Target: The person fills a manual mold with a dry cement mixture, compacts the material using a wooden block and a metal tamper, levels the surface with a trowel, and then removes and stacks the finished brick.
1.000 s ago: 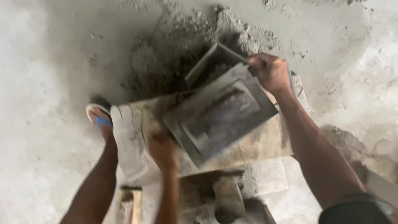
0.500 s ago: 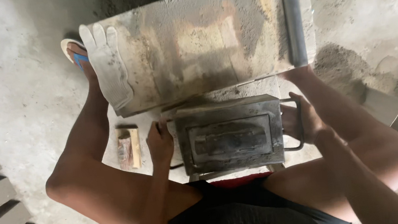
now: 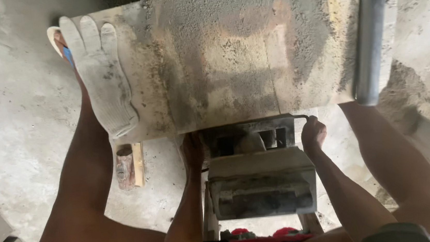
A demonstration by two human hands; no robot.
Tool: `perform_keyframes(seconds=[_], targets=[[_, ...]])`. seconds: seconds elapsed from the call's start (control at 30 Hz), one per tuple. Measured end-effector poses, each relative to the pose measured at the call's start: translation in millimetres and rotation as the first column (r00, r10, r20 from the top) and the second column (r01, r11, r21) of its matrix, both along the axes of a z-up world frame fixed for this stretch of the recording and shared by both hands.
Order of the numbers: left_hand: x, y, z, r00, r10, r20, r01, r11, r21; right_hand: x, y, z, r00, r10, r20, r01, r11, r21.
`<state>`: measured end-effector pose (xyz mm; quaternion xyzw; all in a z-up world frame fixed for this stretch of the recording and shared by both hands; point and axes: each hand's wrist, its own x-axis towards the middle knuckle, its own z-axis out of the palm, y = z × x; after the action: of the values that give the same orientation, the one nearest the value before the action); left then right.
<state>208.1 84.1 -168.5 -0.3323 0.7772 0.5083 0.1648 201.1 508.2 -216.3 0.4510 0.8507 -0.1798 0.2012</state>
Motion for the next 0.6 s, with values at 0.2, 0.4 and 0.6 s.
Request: perform_keyframes(seconds=[0.2,0.4,0.6], targets=[[-12.9,-27.0,35.7,0.945,-0.327,0.002,0.325,0.940,-0.105,-52.7,-20.7,131.2,0.925,0.348,0.152,-0.317,0.928,-0.195],[-34.3,13.9,247.2,0.759,-0.446,-0.475,0.402,0.894,-0.196,-12.4,-99.2,375.3,0.781,0.139,-0.608,-0.389,0.870,-0.302],[-4.3,59.0,262.1,0.117,-0.935,-0.335,0.627,0.331,-0.706,42.9,-145.1,398.9,0.659,0.242,-0.712,-0.555,0.796,-0.242]])
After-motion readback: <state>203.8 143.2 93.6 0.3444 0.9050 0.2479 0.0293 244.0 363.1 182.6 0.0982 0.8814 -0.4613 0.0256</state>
